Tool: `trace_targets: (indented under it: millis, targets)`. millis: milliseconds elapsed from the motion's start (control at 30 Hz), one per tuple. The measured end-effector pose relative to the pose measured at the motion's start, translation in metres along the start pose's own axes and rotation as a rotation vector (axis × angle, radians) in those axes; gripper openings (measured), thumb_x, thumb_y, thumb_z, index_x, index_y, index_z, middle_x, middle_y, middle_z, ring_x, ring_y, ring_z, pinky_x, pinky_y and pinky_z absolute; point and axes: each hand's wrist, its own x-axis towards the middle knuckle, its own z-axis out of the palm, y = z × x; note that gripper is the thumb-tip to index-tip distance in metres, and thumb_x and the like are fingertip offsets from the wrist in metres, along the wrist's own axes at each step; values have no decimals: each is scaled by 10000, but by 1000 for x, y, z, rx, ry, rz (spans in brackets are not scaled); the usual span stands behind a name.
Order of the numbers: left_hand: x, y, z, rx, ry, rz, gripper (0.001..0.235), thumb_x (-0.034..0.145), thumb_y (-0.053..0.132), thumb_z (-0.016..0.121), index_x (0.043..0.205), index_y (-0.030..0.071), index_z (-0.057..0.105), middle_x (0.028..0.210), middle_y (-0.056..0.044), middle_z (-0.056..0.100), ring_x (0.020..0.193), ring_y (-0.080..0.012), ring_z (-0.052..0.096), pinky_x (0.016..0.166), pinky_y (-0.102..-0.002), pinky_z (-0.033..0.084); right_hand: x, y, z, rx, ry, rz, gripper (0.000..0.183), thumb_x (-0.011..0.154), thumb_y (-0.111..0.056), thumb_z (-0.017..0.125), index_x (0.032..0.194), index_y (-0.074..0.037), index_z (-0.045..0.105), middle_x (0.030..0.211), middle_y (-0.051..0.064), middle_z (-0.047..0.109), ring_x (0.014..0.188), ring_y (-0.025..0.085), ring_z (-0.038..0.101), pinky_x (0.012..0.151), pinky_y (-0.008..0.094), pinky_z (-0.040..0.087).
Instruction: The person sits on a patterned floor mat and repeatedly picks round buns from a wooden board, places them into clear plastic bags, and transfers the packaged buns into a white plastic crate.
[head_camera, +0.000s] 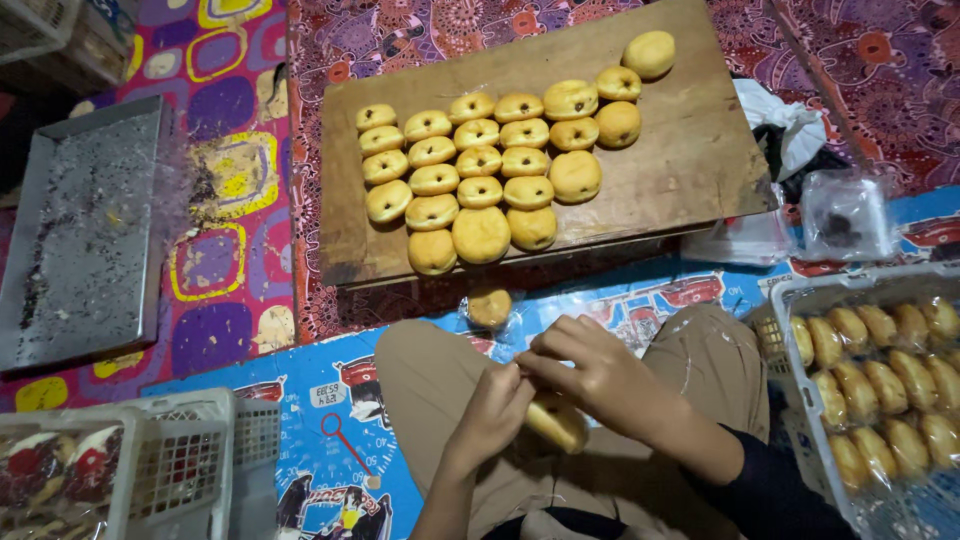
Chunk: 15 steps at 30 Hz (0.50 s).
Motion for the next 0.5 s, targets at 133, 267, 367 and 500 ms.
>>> trace_targets:
  millis: [133,267,367,500]
  targets:
    - [-1,5,-8,338,-47,101,197,954,74,567,849,-92,588,751,-237,627,710,-300,641,626,-433,480,-25,9,25,-124,-47,-78,393,735,-114,729,1102,15,674,1032,106,623,947,281,627,787,402,517]
    - [-6,8,-16,194,-7,-190,316,1045,229,498,1122,-1,701,814,-201,717,736,-224,694,669,-383,536,-53,69,53,-114,32,92,218,814,-103,739,968,3,626,963,117,598,899,307,598,767,415,506]
    - [-7,2,-33,-94,170,-258,417,1070,324,477,1334,87,696,1070,-170,770,927,-199,708,824,-333,562,-75,143,20,-512,-39,629,232,892,-51,618,1110,-45,699,1097,168,656,1055,368,625,867,466,515]
    - [4,-7,-35,-430,509,-158,523,1081,359,417,1551,130,433,1584,-112,430,1369,-243,493,1076,-357,457,-85,158,27,-574,-360,955,451,911,-263,655,1290,-19,640,1387,245,623,1320,383,584,1072,457,493]
